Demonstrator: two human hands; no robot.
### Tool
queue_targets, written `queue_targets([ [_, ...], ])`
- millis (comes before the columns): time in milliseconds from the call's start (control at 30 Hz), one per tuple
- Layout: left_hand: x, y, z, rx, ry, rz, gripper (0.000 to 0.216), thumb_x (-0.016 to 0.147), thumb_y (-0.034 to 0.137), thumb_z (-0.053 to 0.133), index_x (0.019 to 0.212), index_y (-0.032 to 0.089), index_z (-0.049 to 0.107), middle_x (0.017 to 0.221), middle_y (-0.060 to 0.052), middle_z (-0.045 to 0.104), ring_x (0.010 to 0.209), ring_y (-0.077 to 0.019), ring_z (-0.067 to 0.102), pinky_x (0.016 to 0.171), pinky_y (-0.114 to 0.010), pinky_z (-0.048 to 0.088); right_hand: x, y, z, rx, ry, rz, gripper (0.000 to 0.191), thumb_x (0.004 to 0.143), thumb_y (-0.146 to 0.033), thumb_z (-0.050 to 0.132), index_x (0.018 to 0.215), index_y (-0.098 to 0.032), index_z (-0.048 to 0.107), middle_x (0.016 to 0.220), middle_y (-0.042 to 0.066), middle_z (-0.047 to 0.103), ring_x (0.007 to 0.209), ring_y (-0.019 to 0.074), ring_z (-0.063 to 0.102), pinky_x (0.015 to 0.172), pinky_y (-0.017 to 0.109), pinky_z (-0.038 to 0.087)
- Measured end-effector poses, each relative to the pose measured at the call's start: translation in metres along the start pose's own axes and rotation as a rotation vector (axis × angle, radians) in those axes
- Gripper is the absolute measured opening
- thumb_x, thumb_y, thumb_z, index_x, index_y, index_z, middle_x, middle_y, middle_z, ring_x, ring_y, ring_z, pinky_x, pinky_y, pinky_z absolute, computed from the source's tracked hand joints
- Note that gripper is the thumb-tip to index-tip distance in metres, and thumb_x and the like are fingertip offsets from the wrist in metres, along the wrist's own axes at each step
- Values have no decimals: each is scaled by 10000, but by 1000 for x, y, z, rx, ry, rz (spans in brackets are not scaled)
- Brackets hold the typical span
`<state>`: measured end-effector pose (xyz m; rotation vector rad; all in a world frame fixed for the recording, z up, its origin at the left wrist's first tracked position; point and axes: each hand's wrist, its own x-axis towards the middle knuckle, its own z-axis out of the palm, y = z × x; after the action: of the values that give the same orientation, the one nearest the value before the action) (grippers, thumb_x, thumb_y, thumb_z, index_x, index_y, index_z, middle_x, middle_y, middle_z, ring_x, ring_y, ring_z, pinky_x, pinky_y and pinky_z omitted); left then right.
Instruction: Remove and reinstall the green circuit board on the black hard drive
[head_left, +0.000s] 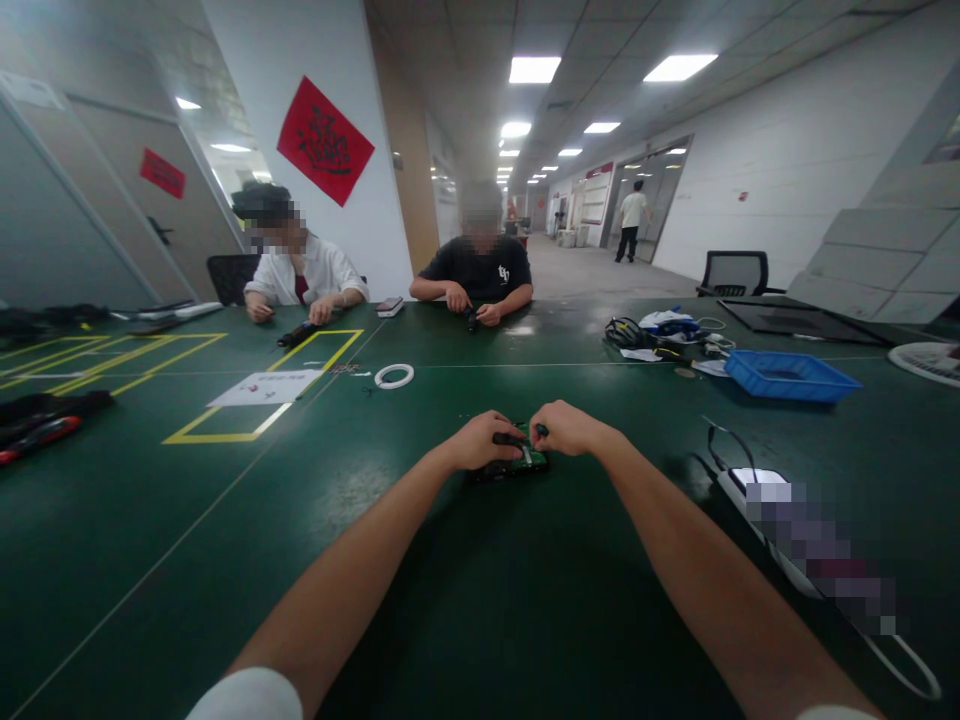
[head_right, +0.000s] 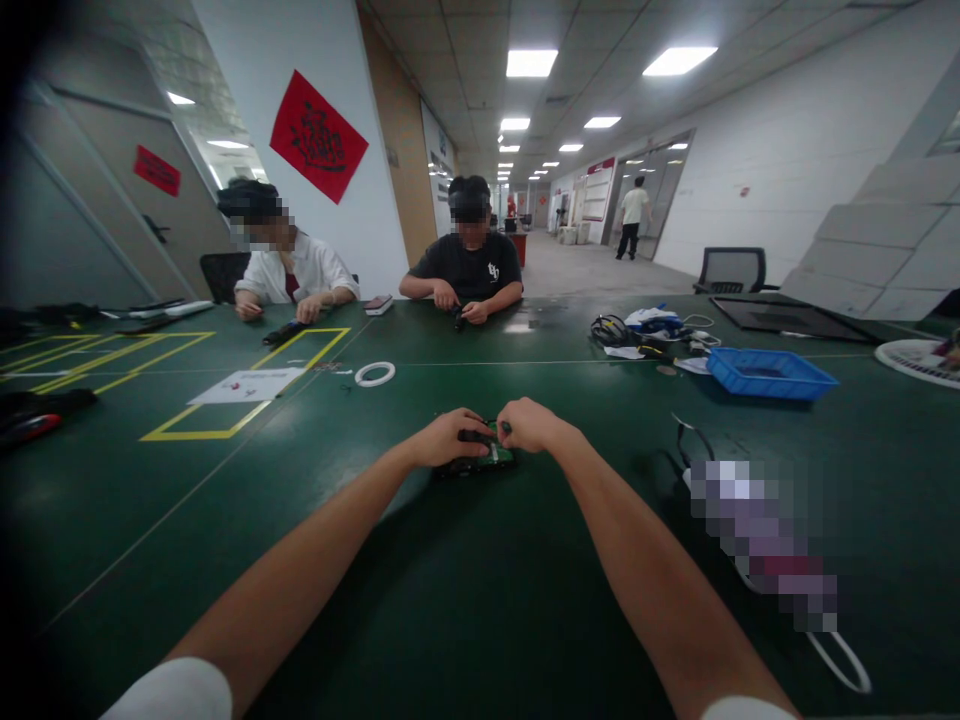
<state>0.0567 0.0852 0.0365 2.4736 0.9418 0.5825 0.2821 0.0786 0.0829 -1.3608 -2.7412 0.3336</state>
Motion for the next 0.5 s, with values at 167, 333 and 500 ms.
queue_targets([
  [167, 0, -1, -1, 7, -21, -6, 368, 836, 428, 737, 1175, 283, 750, 1180, -73, 664, 1138, -268, 592, 992, -355, 451, 0, 1, -4, -35, 64, 14, 80, 804, -187, 700, 845, -218, 762, 891, 31, 766, 875, 192, 697, 771, 244, 471],
  [333, -1, 0, -3, -3, -55, 11, 416, 887, 499, 671, 1217, 252, 725, 1215, -96, 646, 1156, -261, 581, 1002, -363, 451, -3, 1, -12, 7, 184, 40, 129, 863, -286, 655, 896, -213, 756, 944, 50, 762, 889, 204, 680, 778, 265, 455],
  [500, -2, -2, -4, 14, -82, 26, 445, 855, 509, 704, 1228, 267, 721, 1250, -89, 632, 1181, -270, 568, 1011, -364, 444, -3, 4, -7, 79, 35, -11, 80, 767, -188, 735, 836, -224, 754, 880, 16, 754, 857, 189, 671, 772, 252, 451],
])
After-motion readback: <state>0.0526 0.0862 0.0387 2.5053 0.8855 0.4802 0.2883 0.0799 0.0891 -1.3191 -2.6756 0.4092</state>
